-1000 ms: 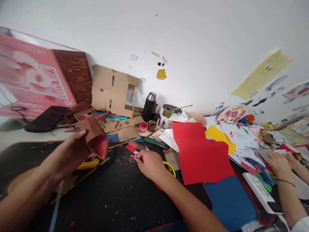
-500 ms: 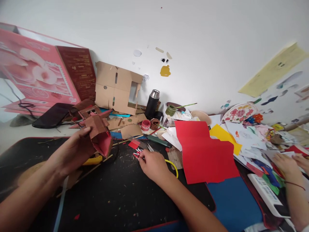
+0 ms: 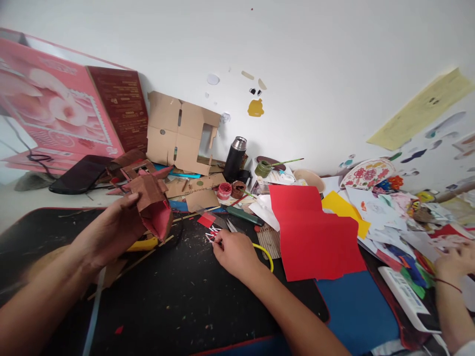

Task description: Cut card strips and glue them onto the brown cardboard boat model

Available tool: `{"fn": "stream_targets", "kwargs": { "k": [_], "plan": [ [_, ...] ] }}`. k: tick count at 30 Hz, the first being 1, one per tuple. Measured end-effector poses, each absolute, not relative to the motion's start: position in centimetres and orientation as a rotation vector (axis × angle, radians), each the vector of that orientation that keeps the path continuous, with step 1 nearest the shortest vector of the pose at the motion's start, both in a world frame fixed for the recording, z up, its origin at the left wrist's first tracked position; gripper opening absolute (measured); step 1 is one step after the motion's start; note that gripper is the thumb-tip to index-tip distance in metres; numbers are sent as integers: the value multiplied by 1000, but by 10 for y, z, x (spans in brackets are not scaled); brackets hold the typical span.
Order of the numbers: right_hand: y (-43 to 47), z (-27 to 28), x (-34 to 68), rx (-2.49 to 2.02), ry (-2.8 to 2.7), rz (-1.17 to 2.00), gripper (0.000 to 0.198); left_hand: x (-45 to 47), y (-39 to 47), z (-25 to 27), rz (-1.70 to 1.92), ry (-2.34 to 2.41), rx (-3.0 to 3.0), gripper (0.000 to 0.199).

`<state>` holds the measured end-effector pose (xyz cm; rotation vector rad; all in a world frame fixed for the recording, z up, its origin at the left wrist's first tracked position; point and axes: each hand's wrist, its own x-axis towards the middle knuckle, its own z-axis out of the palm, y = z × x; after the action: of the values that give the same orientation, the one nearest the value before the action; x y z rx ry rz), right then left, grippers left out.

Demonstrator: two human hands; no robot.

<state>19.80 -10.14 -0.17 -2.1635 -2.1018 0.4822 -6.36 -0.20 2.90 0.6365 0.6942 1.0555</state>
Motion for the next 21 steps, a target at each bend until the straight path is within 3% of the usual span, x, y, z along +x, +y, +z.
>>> {"fn": "stream_targets", "kwargs": {
  "k": [6, 12, 21],
  "plan": [
    [-103, 2, 198, -2130, -2022, 535, 13, -63, -3, 30, 1041, 722, 597, 49],
    [-109, 6, 197, -2107, -1966, 651, 13, -61, -4, 33, 1048, 685, 638, 59],
    [-99, 5, 193, -2109, -2067, 508, 15, -62, -5, 31, 1008, 730, 646, 63]
  ]
}}
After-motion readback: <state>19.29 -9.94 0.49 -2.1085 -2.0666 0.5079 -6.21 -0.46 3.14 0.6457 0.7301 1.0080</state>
